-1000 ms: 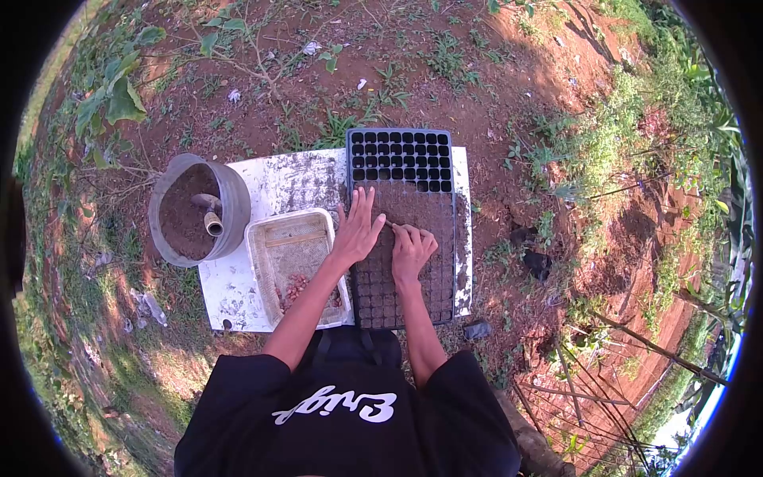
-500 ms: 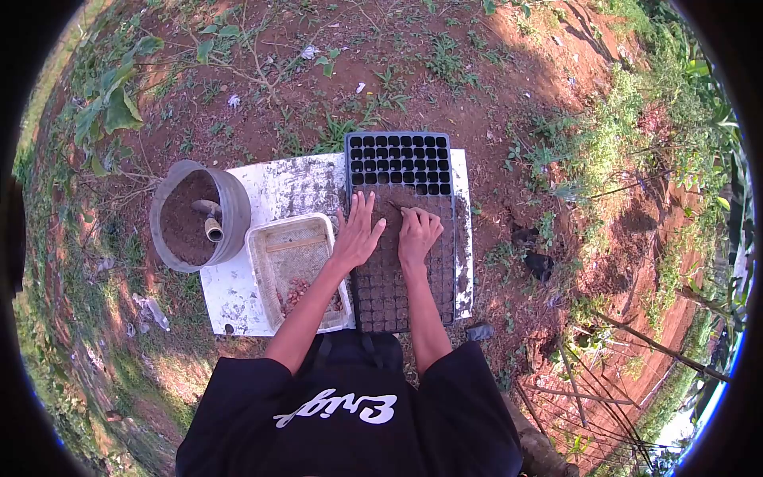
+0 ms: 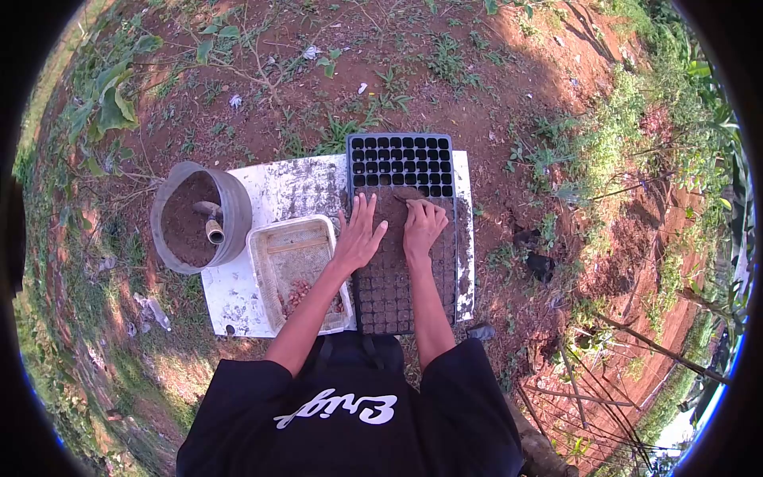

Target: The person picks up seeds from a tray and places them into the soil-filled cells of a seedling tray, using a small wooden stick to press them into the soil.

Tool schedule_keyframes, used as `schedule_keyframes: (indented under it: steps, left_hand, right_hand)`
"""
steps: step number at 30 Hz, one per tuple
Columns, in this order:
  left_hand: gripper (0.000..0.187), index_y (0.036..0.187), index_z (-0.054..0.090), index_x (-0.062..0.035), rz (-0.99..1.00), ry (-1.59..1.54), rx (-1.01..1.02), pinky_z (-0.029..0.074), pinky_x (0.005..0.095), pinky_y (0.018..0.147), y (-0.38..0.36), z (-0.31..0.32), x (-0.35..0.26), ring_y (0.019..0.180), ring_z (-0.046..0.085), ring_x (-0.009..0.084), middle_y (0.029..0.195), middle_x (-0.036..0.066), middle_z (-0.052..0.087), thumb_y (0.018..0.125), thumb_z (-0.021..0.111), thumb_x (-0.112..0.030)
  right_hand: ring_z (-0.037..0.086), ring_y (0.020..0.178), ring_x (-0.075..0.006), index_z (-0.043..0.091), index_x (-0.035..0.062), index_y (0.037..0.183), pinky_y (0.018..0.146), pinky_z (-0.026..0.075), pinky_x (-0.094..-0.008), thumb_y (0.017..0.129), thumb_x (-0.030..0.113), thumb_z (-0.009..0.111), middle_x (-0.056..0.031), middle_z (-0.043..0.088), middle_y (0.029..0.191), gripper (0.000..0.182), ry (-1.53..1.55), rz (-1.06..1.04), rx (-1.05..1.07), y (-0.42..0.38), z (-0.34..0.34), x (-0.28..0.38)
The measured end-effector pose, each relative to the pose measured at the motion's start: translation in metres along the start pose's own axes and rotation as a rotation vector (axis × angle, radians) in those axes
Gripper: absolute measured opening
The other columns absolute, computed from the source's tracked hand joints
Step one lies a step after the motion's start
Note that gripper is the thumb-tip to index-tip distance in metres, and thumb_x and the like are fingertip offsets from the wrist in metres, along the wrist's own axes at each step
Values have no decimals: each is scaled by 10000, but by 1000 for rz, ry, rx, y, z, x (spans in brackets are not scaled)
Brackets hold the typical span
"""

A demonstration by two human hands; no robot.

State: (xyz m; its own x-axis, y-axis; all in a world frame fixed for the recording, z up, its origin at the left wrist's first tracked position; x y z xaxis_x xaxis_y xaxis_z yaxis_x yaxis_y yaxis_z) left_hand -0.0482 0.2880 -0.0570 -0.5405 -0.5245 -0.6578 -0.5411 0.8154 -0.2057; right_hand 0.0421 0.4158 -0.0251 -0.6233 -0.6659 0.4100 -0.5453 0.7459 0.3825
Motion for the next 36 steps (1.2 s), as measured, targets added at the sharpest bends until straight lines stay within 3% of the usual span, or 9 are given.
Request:
schedule_keyframes:
  steps: [7, 10, 15, 28, 32, 34, 36]
  left_hand:
    - [729, 1579, 93, -81, -1, -15, -7, 57, 667, 1155, 0, 0, 0, 1510, 87, 378, 1613, 260, 106, 1034, 284, -526]
    - [729, 1579, 90, -81, 1, -21, 1, 56, 670, 1153, -1, -2, -1, 1509, 88, 383, 1612, 263, 105, 1035, 284, -526]
    - [727, 1579, 88, -84, 5, -11, -2, 56, 676, 1150, 0, -2, -2, 1509, 88, 383, 1611, 264, 105, 1036, 284, -525]
    - [738, 1578, 97, -82, 4, 0, 2, 59, 680, 1147, -1, -2, -1, 1510, 89, 376, 1612, 259, 104, 1031, 309, -530]
    - [743, 1576, 103, -78, 21, -7, -11, 74, 645, 1166, -3, 2, 1, 1505, 94, 392, 1604, 275, 113, 1028, 345, -519]
    - [739, 1563, 162, -51, 126, 75, -127, 102, 604, 1184, -13, -1, -7, 1493, 137, 409, 1586, 296, 154, 1014, 433, -465]
    - [716, 1543, 223, -31, 139, 192, -116, 117, 591, 1187, -27, -4, -16, 1485, 161, 415, 1577, 302, 176, 995, 482, -414]
  right_hand:
    - [534, 997, -229, 725, 157, 955, 899, 364, -387, 881, 124, 671, 9, 663, 1001, 97, 111, -80, -43, 6, -12, 2]
    - [533, 1000, -231, 723, 154, 957, 902, 360, -401, 880, 122, 671, 7, 667, 994, 98, 125, -7, -75, 27, -14, -10]
    - [533, 1004, -264, 734, 162, 915, 907, 360, -424, 843, 125, 686, 6, 692, 962, 94, 122, -8, 161, 65, 26, -26]
    - [549, 986, -229, 753, 160, 858, 880, 362, -396, 800, 125, 718, 26, 697, 919, 76, 246, -170, 366, 50, 26, -21]
    - [575, 944, -242, 751, 148, 855, 865, 422, -387, 796, 97, 726, -3, 705, 899, 82, 219, -174, 355, 44, 19, -17]
    - [578, 947, -242, 756, 149, 896, 867, 425, -397, 813, 107, 729, -5, 708, 912, 97, 254, -18, 147, 39, 4, -28]
    - [575, 953, -244, 754, 148, 927, 875, 419, -401, 825, 123, 729, -6, 709, 917, 107, 229, 104, 73, 23, -8, -22]
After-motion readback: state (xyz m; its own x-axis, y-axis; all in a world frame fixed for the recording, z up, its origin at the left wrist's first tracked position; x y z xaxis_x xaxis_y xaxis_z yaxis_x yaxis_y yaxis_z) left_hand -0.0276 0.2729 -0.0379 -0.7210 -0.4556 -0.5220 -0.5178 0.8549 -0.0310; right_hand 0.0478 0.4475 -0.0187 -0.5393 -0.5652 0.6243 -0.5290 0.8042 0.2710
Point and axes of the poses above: each hand's wrist, its own y-axis towards the middle knuckle, its own z-axis out of the palm, x = y × z, the point moved 8 cm from there along y, towards the middle knuckle
